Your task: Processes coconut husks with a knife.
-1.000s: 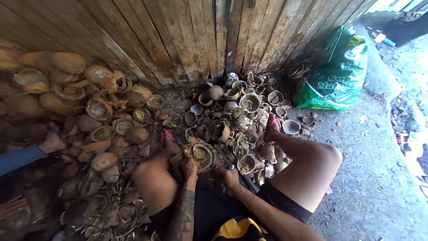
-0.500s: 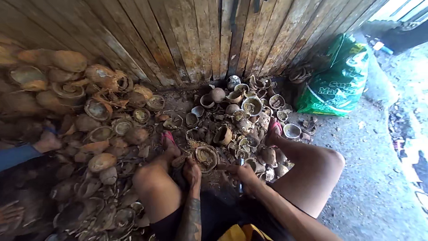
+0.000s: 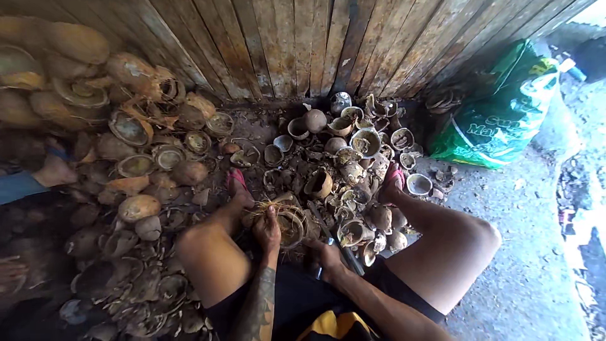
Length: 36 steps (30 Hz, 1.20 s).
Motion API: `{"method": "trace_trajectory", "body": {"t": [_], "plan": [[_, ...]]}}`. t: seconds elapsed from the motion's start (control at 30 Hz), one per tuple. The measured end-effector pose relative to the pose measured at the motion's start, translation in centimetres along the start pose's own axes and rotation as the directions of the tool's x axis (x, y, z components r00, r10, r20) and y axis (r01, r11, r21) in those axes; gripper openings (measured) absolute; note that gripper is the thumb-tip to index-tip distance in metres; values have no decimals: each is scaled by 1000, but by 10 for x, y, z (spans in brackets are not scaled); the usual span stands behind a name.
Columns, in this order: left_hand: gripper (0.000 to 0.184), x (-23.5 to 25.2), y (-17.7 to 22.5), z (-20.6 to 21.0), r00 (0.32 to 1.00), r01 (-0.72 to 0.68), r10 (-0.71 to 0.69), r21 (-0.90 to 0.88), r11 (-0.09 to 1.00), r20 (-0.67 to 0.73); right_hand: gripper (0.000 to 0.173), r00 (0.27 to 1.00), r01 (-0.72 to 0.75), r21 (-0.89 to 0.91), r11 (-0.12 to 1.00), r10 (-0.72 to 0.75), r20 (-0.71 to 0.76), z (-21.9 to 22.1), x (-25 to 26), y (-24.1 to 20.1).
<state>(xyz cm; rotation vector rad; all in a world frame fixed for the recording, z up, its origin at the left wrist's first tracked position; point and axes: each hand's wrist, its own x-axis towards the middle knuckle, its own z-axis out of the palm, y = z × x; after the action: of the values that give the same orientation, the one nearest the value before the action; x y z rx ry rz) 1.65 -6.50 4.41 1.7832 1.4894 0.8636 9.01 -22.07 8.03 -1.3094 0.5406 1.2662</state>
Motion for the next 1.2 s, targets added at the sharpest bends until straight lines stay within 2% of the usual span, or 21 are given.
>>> {"method": "trace_trajectory", "body": {"t": [0.07, 0.13, 0.2, 0.23, 0.27, 0.3, 0.33, 0.37, 0.4, 0.43, 0.5, 0.57, 0.63, 0.67, 0.73, 0.8, 0.87, 0.97, 1.1, 1.2], "plan": [[36, 4, 0, 0, 1000, -12, 12, -4, 1000, -4, 26, 996, 75, 33, 997, -76, 49, -1, 15, 15], [37, 5, 3, -2, 1000, 7, -8, 26, 1000, 11, 28, 960, 270, -12, 963, -268, 83, -1, 18, 21], [39, 5, 16, -3, 993, 112, -114, 68, 991, 29, 27, 875, 482, -119, 868, -469, 119, 3, 19, 12], [42, 3, 27, -3, 975, 216, -219, 68, 974, 37, 26, 868, 493, -121, 862, -478, 133, 8, 17, 4], [47, 0, 38, -5, 936, 344, -346, 33, 938, 63, 22, 909, 404, -57, 913, -394, 138, 17, 13, -6], [53, -3, 46, -7, 873, 483, -477, -36, 875, 103, 17, 962, 218, 54, 974, -224, 158, 28, 5, -19], [58, -6, 52, -11, 804, 591, -573, -100, 801, 159, 17, 982, 6, 182, 983, -41, 187, 37, -3, -34], [59, -8, 58, -17, 750, 656, -623, -134, 743, 222, 24, 966, -158, 299, 941, 84, 245, 42, -11, -49], [58, -9, 64, -24, 720, 686, -645, -126, 717, 255, 31, 942, -246, 395, 885, 122, 313, 44, -16, -63], [56, -8, 68, -29, 708, 692, -646, -100, 715, 285, 34, 925, -272, 480, 834, 89, 370, 43, -20, -75], [53, -7, 63, -32, 696, 684, -620, -71, 726, 362, 38, 919, -195, 629, 753, -83, 385, 40, -21, -94], [51, -7, 54, -31, 736, 599, -550, -2, 801, 395, 35, 937, -11, 685, 728, -232, 262, 36, -18, -114], [60, 0, 63, -34, 786, 450, -476, 161, 878, 394, 28, 965, 149, 579, 802, -245, 91, 29, -23, -132], [62, 4, 72, -39, 809, 352, -432, 259, 899, 400, 23, 968, 187, 508, 841, -245, 50, 23, -28, -135], [65, 10, 94, -46, 834, 178, -367, 428, 886, 413, 15, 966, 216, 362, 907, -252, 55, 7, -45, -125], [70, 10, 102, -44, 838, 94, -355, 531, 842, 414, 11, 973, 199, 234, 952, -221, 68, -3, -63, -105], [72, 6, 94, -38, 843, 102, -376, 573, 813, 384, 9, 989, 132, 154, 979, -141, 49, -4, -71, -83], [70, 1, 79, -38, 859, 125, -369, 554, 823, 355, 12, 997, 72, 164, 984, -66, -38, 9, -60, -58], [71, 9, 69, -39, 826, 122, -397, 559, 820, 401, 17, 983, 157, 120, 980, -144, -110, 42, -16, -41], [72, 21, 59, -38, 811, 135, -417, 562, 816, 411, 21, 986, 161, -41, 986, -162, -32, 30, 32, -38]]}}
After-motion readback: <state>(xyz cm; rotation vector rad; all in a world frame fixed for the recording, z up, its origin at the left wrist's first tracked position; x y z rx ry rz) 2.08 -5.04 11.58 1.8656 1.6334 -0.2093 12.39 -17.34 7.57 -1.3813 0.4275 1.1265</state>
